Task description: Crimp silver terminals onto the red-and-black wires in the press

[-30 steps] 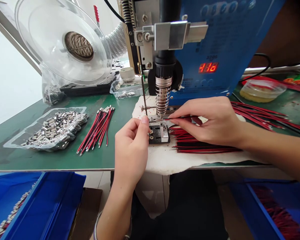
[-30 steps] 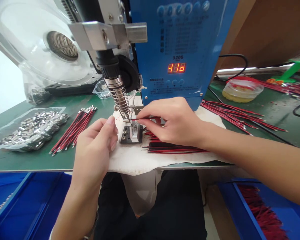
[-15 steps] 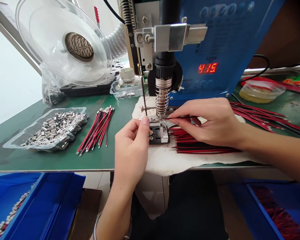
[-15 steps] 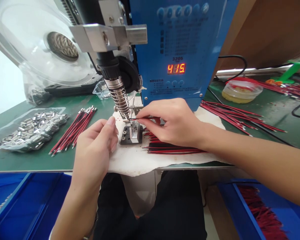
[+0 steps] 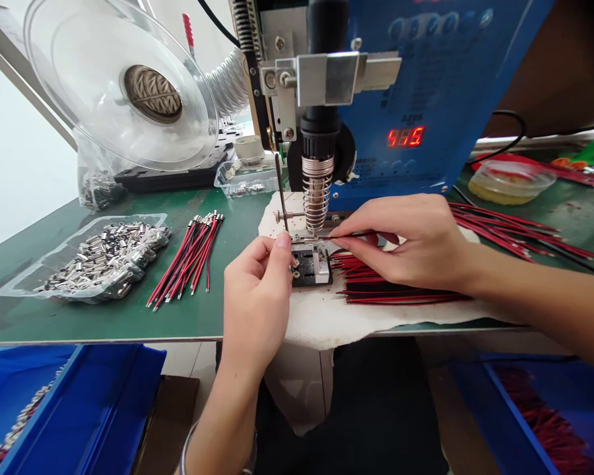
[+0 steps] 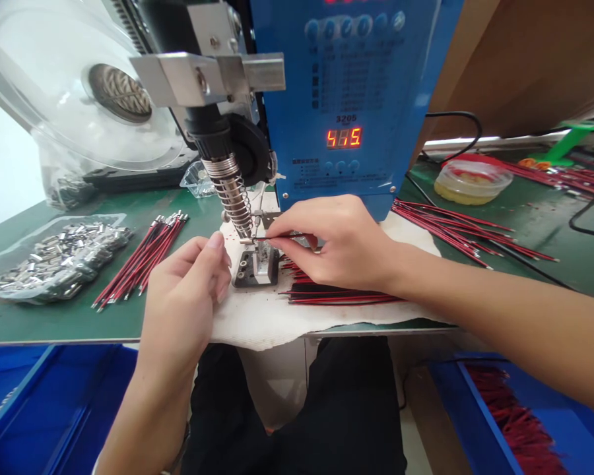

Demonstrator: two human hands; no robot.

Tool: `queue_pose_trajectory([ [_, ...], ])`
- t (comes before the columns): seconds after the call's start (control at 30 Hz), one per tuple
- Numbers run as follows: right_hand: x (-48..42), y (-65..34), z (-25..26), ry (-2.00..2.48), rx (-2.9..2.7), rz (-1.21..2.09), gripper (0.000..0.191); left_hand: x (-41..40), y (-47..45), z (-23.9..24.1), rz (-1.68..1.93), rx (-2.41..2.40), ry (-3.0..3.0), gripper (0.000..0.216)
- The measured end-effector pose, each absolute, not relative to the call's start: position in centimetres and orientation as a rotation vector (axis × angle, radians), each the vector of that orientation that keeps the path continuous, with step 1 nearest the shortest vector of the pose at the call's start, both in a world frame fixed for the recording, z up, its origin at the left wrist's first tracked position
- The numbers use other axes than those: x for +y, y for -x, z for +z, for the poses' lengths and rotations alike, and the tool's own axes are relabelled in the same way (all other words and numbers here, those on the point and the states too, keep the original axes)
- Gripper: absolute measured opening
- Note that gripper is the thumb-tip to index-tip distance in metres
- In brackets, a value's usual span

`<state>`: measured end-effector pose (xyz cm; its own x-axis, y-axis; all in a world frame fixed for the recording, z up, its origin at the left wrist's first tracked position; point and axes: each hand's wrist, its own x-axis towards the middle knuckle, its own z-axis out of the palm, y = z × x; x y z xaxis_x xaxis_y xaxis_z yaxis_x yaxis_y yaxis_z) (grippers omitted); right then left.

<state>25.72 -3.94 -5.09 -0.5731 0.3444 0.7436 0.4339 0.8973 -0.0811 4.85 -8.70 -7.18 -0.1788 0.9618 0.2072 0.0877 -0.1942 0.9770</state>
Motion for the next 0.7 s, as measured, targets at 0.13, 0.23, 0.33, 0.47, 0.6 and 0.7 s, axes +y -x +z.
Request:
queue_pose_trajectory([
  [0.13, -4.0, -25.8, -5.1, 0.547, -2.246, -0.133, 0.015, -8.6, -4.8, -7.3, 1.487, 1.278, -1.314, 0.04],
  [0.23, -3.9, -25.8, -5.1, 0.534, -2.26, -0.127, 0.014, -8.5, -4.7, -7.4, 1.502, 1.269, -1.311, 0.04],
  [0.33, -4.0, -25.8, -5.0, 0.504, -2.257, -0.137, 0.012, -9.2, -4.9, -7.4, 1.628, 1.234, -1.289, 0.042],
  [0.47, -4.5, -25.6, -4.8, 0.48, -2.258, -0.179, 0.012, -11.5, -5.9, -7.1, 1.724, 1.272, -1.284, 0.043],
  [0.6, -5.6, -25.6, -4.6, 0.48, -2.214, -0.198, 0.012, -13.5, -7.3, -6.9, 1.506, 1.29, -1.555, 0.022],
  [0.7, -6.5, -25.7, -4.2, 0.447, -2.229, -0.132, 0.015, -13.7, -8.2, -7.2, 1.376, 1.14, -1.675, 0.013],
])
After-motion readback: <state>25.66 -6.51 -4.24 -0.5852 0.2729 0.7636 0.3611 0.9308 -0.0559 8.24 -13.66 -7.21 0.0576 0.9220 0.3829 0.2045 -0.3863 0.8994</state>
